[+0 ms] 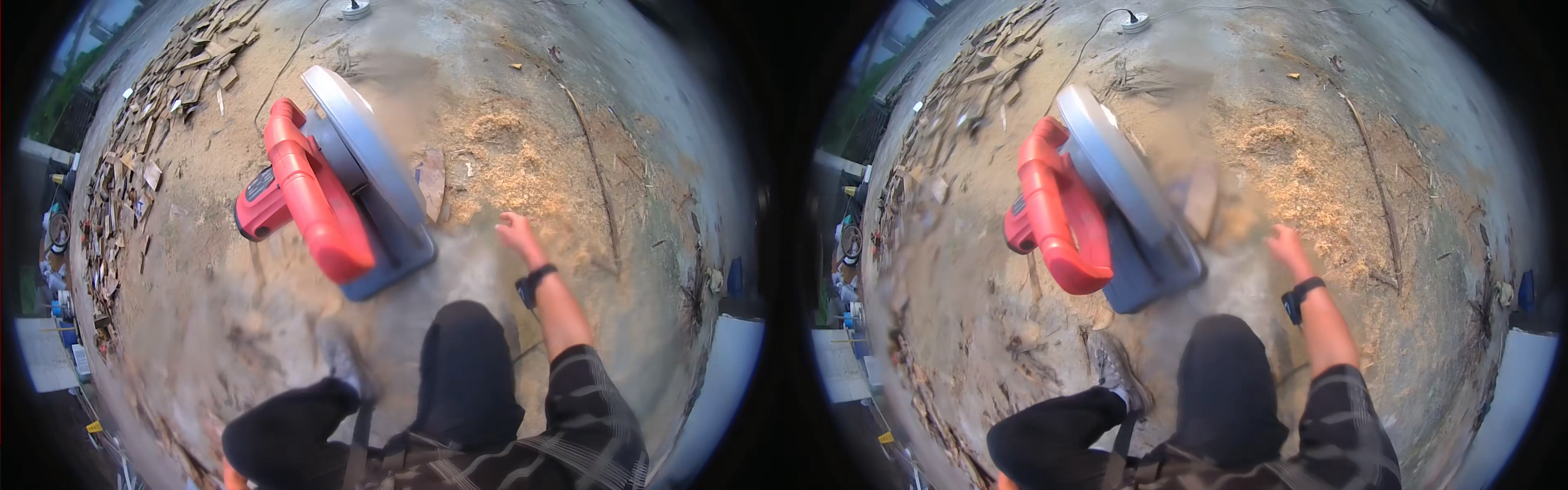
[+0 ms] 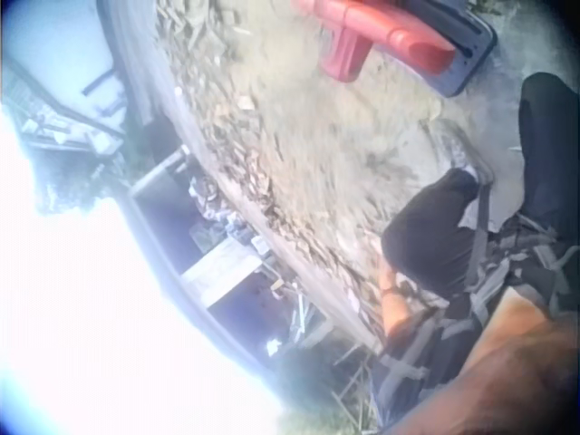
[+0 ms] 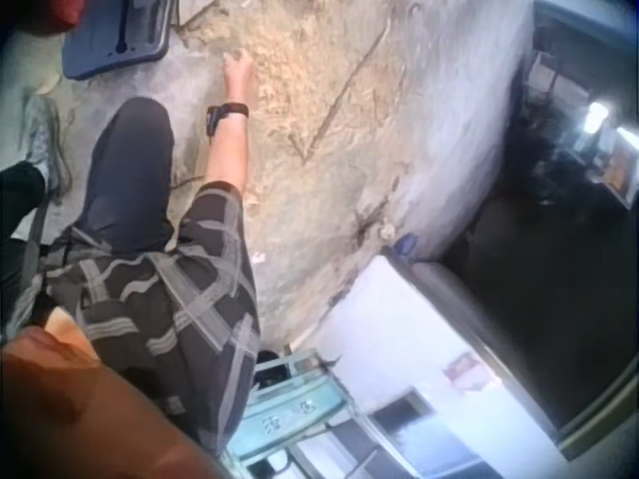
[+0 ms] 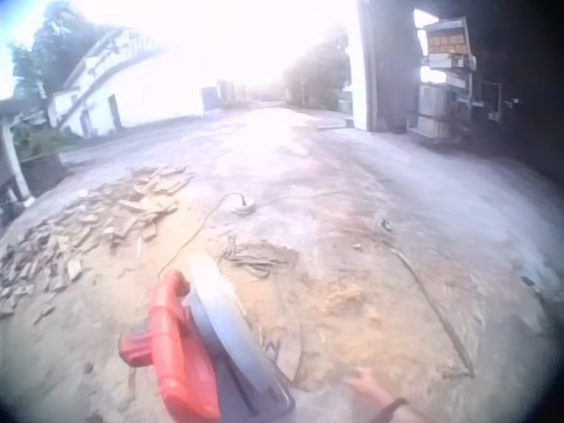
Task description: The person uses a circular saw to cut several pieces of scrap wood and a large round piece of plywood into smaller sections.
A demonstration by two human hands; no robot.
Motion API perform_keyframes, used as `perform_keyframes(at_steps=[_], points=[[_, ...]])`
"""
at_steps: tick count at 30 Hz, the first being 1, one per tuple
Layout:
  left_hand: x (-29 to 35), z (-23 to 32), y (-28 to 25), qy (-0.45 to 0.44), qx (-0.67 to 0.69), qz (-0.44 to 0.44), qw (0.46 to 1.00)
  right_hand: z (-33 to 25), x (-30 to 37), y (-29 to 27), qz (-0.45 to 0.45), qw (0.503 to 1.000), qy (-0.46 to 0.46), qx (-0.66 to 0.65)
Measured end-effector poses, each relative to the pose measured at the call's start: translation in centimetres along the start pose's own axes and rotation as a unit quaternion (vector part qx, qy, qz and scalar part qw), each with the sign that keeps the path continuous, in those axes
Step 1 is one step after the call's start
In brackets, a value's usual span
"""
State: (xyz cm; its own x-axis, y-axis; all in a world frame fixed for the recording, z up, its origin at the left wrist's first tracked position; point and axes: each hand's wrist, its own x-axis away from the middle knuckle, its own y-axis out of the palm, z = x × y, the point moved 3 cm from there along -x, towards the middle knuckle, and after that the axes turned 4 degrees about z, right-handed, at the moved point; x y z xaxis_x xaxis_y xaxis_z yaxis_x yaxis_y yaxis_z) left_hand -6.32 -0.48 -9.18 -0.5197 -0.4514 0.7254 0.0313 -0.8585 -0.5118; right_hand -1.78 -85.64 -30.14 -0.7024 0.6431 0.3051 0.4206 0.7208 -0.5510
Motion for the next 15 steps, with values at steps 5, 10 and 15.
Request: perform_keyframes(at_steps=[5,10,15], points=[[-3.6,1.5,3.6,-0.055,-0.074,-0.009,0.996,-1.7,-2.8,8.6,0.0,0.996,-0.084,-0.01],[-5.9,4.3,5.1,-0.058,-0.13,-0.021,0.99,-13.6,-0.2,10.6,0.004,0.979,-0.166,0.12],[-8.5,6.7,6.2,-0.057,-0.178,-0.033,0.982,-16.7,-0.9,11.1,-0.04,0.986,-0.067,0.147]])
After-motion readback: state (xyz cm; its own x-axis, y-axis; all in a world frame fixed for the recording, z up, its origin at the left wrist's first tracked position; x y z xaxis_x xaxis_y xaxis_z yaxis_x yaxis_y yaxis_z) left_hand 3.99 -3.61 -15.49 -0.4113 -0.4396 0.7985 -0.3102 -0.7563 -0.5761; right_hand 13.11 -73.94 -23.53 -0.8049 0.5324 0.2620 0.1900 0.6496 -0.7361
